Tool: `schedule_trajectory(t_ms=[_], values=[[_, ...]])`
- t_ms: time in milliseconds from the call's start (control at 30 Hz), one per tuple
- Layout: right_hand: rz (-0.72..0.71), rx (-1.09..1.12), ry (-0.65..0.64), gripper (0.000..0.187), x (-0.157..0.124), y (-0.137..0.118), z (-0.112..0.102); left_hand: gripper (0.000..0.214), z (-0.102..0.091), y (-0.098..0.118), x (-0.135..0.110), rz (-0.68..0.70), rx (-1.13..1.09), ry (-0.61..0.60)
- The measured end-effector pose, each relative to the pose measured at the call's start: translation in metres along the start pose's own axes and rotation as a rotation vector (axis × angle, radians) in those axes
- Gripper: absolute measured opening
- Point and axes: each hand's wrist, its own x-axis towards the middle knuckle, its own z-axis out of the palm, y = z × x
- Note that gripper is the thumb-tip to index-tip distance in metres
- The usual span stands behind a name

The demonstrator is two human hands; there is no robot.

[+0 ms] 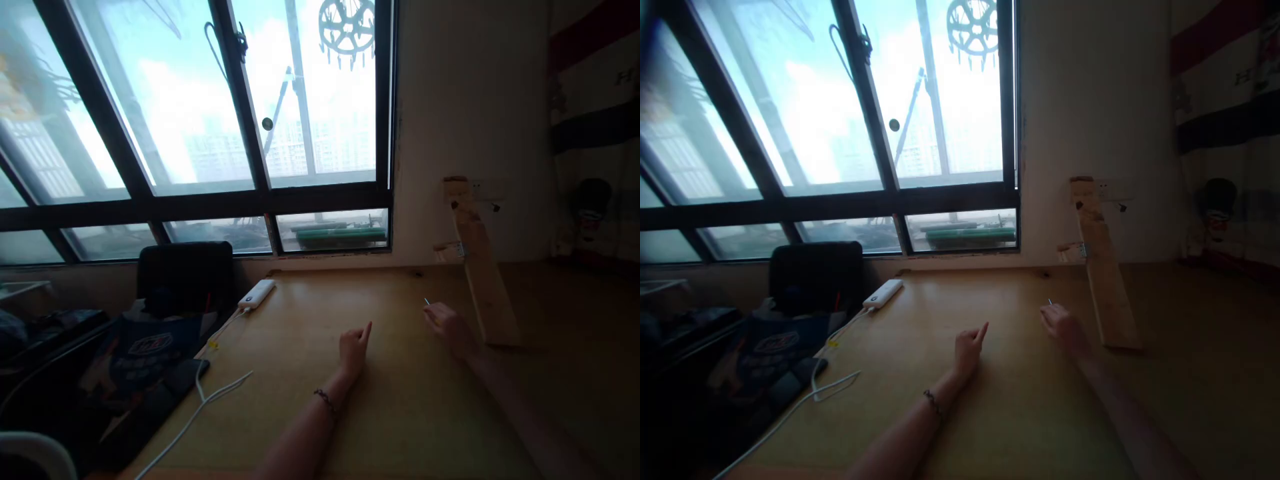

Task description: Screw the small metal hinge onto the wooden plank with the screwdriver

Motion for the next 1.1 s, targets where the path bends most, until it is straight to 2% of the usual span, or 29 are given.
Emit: schedule_trajectory(t_ms=[67, 133, 233, 300, 367, 433, 567, 667, 800, 900, 967, 1100], values=[[-0.025, -0.017, 0.125, 0.023, -0.01, 0.036, -0.013, 0.059, 0.001, 0.0, 0.0, -0.009, 0.017, 0.013], [0.097, -0.093, 0.373, 0.027, -0.021, 0.071, -0.023, 0.059, 0.001, 0.001, -0.001, 0.006, 0.035, 0.01], [0.443, -0.197, 0.64, 0.038, -0.035, 0.115, -0.028, 0.056, 0.002, 0.002, -0.003, 0.025, 0.073, 0.016], [0.693, -0.173, 0.696, 0.044, -0.042, 0.136, -0.025, 0.053, 0.002, 0.005, -0.005, 0.027, 0.097, 0.026], [0.863, -0.076, 0.648, 0.047, -0.047, 0.149, -0.02, 0.047, 0.002, 0.007, -0.007, 0.043, 0.11, 0.023], [0.949, 0.022, 0.568, 0.05, -0.048, 0.157, -0.017, 0.039, 0.003, 0.009, -0.011, 0.087, 0.104, 0.003], [1.011, 0.073, 0.439, 0.054, -0.046, 0.161, -0.018, 0.022, 0.01, 0.015, -0.015, 0.177, -0.027, -0.043], [1.054, 0.051, 0.341, 0.053, -0.043, 0.16, -0.02, 0.019, 0.026, 0.03, -0.012, 0.171, -0.208, -0.094], [1.118, -0.011, 0.232, 0.057, -0.041, 0.16, -0.02, 0.017, 0.068, 0.07, 0.006, 0.111, -0.538, -0.205], [1.157, -0.007, 0.194, 0.06, -0.04, 0.16, -0.022, 0.02, 0.111, 0.105, 0.029, -0.087, -0.825, -0.374], [1.184, 0.009, 0.171, 0.062, -0.04, 0.159, -0.024, 0.025, 0.139, 0.126, 0.043, -0.218, -0.911, -0.476], [1.204, 0.054, 0.141, 0.064, -0.037, 0.157, -0.028, 0.029, 0.186, 0.155, 0.057, -0.371, -0.958, -0.398]])
